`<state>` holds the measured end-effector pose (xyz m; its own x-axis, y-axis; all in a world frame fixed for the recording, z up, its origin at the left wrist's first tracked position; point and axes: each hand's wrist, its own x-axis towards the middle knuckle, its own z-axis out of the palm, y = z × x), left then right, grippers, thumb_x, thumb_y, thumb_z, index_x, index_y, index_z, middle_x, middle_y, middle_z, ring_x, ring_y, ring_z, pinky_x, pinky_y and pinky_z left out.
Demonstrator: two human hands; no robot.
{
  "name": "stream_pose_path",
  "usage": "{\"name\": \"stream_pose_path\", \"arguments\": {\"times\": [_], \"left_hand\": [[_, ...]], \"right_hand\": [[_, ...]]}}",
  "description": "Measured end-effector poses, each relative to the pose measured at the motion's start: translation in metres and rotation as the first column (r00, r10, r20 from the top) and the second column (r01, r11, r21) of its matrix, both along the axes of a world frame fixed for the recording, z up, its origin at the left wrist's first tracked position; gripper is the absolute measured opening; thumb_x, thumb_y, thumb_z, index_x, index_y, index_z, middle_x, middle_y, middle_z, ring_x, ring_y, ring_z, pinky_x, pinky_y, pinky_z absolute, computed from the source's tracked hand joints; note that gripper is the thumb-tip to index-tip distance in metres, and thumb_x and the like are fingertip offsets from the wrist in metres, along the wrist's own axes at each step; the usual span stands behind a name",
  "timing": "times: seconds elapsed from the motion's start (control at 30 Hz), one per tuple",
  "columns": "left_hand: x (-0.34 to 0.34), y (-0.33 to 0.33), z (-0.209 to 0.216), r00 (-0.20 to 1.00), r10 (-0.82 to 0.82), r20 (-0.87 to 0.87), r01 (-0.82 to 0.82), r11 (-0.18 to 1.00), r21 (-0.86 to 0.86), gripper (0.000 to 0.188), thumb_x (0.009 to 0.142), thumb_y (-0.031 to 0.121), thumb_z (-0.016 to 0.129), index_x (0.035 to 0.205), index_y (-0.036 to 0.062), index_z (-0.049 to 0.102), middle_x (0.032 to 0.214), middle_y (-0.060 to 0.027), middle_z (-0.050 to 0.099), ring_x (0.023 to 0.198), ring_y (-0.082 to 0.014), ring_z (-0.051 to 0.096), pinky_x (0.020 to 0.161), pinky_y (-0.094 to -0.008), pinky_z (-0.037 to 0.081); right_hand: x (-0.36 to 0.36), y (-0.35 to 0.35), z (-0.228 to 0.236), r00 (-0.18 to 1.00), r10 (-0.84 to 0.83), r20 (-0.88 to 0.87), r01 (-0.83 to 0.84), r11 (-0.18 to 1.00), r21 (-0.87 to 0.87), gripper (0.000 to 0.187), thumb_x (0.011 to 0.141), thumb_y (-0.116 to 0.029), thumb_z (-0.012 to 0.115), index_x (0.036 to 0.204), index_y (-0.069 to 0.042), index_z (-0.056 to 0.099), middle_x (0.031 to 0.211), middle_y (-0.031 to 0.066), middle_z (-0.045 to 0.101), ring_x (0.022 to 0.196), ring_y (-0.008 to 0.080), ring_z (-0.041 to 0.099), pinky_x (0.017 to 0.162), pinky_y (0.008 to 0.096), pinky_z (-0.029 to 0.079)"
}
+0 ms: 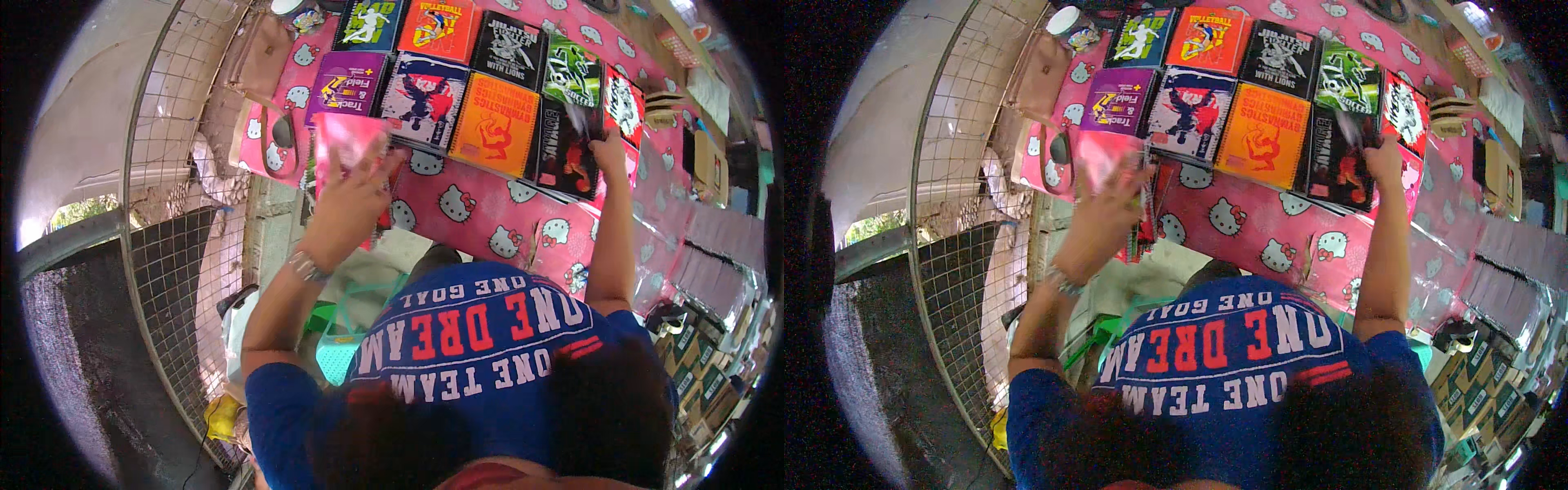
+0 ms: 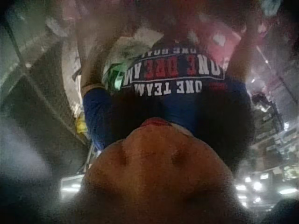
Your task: The person places spiral notebooks into clear plastic bags, seals them using a tape dispenser, and organizes the packed notebooks into various stacks on a table.
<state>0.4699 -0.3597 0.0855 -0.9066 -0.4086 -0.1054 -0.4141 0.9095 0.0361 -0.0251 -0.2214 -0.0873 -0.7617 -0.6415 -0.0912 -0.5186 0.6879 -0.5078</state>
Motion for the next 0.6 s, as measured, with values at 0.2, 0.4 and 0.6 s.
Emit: {"name": "stream_pose_path", "arguments": {"times": [0.2,0.4,0.6], "left_hand": [[0.065,0.005,-0.133,0.933,0.346,-0.102,-0.325,0.929,0.177,0.051,0.077,0.010,0.059,0.127,0.0241,0.053,0.150,-0.0096,0.027,0.140,-0.0301,0.021,0.103,-0.0714,0.005],[0.132,-0.006,-0.184,0.141,0.885,-0.443,-0.322,0.464,0.825,0.046,0.089,0.023,0.055,0.132,0.0090,0.047,0.136,-0.0200,0.043,0.127,-0.0317,0.042,0.105,-0.0478,0.031],[0.134,-0.044,-0.109,0.132,0.973,-0.188,0.088,0.177,0.980,0.057,0.096,0.034,0.048,0.139,0.0007,0.033,0.134,-0.0191,0.045,0.124,-0.0296,0.045,0.103,-0.0407,0.036]], "right_hand": [[0.176,-0.088,0.212,0.638,0.631,-0.442,-0.683,0.728,0.054,0.028,0.069,0.000,0.054,0.095,-0.004,0.060,0.092,0.0138,0.066,0.095,0.0294,0.062,0.091,0.0444,0.040],[0.358,-0.139,0.228,-0.119,0.987,-0.107,-0.985,-0.104,0.136,0.013,0.077,-0.017,0.055,0.085,-0.014,0.066,0.090,0.0080,0.063,0.088,0.0217,0.062,0.097,0.0492,0.035],[0.449,-0.166,0.044,0.107,0.803,-0.587,-0.968,-0.049,-0.244,0.042,0.081,-0.027,0.057,0.120,-0.010,0.055,0.129,0.0139,0.048,0.130,0.0284,0.037,0.106,0.0616,0.012]]}}
